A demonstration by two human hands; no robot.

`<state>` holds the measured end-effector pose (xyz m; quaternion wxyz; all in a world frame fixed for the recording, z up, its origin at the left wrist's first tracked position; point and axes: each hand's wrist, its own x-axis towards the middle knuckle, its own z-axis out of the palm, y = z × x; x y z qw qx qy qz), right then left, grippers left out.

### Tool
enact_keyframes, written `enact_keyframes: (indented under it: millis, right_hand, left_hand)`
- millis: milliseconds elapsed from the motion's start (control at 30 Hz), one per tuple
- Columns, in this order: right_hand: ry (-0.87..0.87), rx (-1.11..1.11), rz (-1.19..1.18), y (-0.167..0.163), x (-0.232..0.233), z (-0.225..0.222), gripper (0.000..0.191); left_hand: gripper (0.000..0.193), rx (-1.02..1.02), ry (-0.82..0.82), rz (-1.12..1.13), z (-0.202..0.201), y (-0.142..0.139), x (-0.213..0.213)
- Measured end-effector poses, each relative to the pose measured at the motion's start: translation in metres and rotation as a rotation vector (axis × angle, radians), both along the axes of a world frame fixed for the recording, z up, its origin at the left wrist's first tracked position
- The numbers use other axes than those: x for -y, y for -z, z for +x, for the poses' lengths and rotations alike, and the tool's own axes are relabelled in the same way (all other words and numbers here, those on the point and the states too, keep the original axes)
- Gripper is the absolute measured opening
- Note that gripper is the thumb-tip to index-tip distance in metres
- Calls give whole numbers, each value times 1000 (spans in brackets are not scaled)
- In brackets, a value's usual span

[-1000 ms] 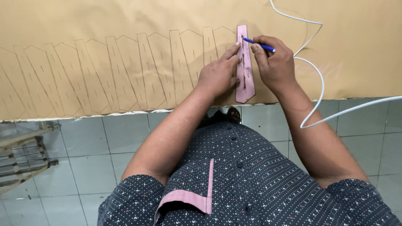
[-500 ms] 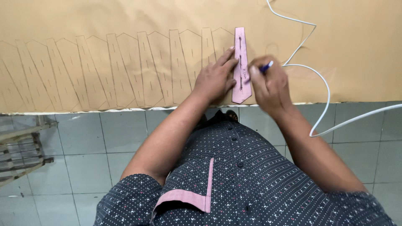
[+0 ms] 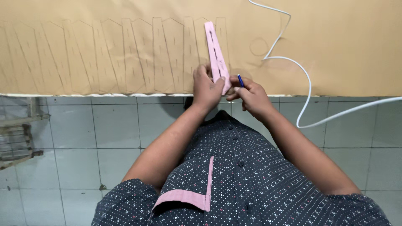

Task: The person holds a pink paper pattern template on a large sheet of brown kraft paper and traces around it with a pen, repositioning the template and drawing along its edges and center lines. Many previously traced pattern outlines cover the paper, and the person continues tracing additional outlines.

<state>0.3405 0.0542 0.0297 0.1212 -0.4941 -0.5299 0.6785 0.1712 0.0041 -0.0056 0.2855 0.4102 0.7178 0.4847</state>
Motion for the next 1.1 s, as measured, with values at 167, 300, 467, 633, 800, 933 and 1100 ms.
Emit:
enact_keyframes:
  millis: [167, 300, 467, 633, 800, 933, 1100]
  right_hand:
    - [-11, -29, -60, -5, -10, 13, 37]
    - [181, -269, -345, -16, -18, 30, 38]
    - [116, -290, -363, -20, -20, 32, 20]
    - [193, 47, -55, -8, -28, 16, 22]
    - [151, 221, 435, 8, -48, 1, 28]
    - [127, 337, 554, 15, -55, -7, 33]
    - [-25, 514, 633, 17, -59, -3, 36]
  left_hand:
    - [27, 260, 3, -66, 5, -32, 1]
    - [12, 16, 93, 187, -3, -59, 13]
    - [18, -496, 292, 364, -30, -56, 1]
    - [58, -545, 359, 179, -41, -29, -25]
    - [70, -596, 572, -92, -40, -9, -42]
    - [79, -578, 574, -119, -37, -2, -48]
    - [79, -552, 564, -116, -38, 0, -45]
